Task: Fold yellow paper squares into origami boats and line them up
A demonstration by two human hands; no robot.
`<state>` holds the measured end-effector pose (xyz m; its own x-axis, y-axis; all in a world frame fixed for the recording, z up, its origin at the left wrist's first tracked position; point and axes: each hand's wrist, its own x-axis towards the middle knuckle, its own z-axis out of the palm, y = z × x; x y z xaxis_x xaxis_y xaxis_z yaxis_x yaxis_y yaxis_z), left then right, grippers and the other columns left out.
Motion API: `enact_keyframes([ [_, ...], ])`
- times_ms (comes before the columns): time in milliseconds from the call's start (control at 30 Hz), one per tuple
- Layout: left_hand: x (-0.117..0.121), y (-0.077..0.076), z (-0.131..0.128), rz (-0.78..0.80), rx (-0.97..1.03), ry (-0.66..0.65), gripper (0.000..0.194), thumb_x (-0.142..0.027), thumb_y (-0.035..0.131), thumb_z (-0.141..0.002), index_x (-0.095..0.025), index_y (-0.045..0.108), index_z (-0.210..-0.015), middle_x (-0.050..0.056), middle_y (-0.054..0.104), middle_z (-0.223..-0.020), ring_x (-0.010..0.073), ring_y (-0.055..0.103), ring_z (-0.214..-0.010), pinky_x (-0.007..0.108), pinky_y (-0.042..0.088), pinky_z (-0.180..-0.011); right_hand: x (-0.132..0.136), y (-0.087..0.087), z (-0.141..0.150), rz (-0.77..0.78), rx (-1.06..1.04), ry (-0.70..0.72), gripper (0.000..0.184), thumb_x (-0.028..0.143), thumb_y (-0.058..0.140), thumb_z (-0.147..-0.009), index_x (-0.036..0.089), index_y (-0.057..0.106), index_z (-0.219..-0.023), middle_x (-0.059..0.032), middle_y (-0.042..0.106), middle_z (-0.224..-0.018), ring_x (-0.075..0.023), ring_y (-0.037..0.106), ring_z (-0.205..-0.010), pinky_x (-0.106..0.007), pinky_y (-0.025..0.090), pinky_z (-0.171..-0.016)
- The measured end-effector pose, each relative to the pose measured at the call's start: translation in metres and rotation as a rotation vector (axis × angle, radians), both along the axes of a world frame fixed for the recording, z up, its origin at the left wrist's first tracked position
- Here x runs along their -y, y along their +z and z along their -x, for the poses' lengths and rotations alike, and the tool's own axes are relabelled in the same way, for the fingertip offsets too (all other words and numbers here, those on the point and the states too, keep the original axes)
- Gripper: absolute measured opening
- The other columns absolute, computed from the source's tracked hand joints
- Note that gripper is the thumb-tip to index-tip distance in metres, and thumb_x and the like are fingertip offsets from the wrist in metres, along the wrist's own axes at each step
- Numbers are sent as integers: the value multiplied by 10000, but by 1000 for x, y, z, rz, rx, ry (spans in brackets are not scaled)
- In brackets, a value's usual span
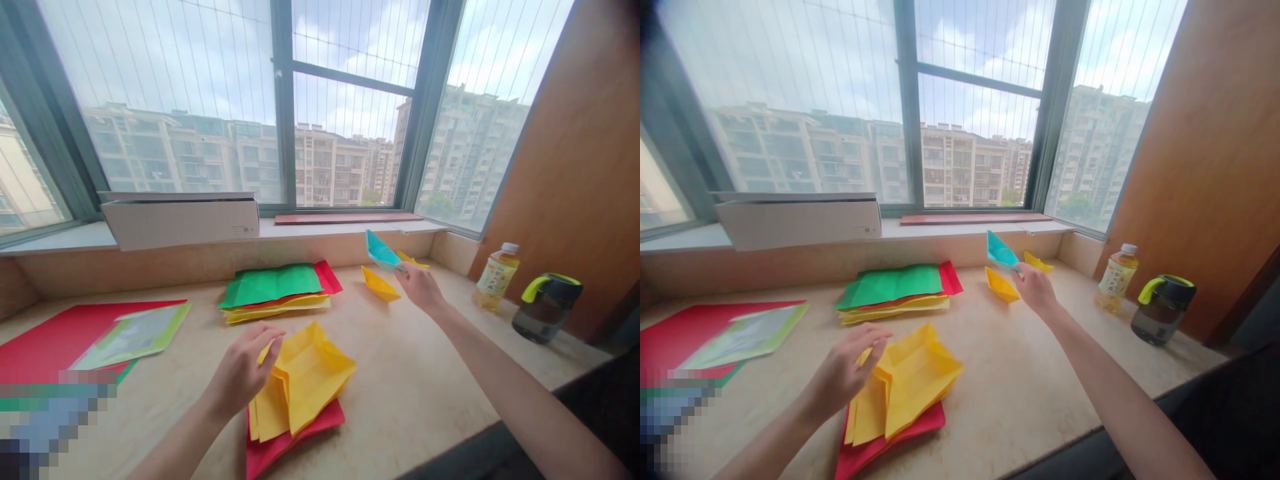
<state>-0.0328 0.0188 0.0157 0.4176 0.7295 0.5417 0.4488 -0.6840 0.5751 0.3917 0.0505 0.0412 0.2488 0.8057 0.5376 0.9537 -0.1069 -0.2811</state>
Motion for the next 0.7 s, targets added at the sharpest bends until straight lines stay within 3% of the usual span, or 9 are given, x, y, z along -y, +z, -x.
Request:
enact_keyframes([
  [100,2,-3,0,-83,-196,-75,278,-298,455,-969,-193,697,-878,63,674,-928,182,630,-865,286,497,-810,-10,-14,-48,92,0,-127,270,302,494,-945,184,691,-1087,-134,746,-977,-286,690,-916,-323,457,-742],
  [233,1,-4,-3,-135,-283,-110,301,-268,438,-977,-192,678,-812,47,661,-844,154,627,-782,240,503,-743,-24,-36,-84,205,-27,-242,318,299,469,-956,170,674,-1162,-162,732,-1058,-297,676,-980,-334,454,-770],
  [433,-4,-3,1,-230,-233,-149,271,-268,476,-964,-208,705,-830,46,675,-817,157,634,-743,228,524,-710,-56,-53,-102,328,-46,-243,313,316,472,-965,220,678,-1179,-112,724,-1123,-254,664,-1021,-300,453,-787],
  [700,-6,-2,2,-234,-235,-178,285,-304,478,-970,-219,715,-835,47,675,-803,163,636,-737,221,522,-693,-85,-60,-110,372,-65,-234,353,280,457,-969,184,647,-1251,-136,697,-1174,-249,640,-1064,-294,439,-821],
])
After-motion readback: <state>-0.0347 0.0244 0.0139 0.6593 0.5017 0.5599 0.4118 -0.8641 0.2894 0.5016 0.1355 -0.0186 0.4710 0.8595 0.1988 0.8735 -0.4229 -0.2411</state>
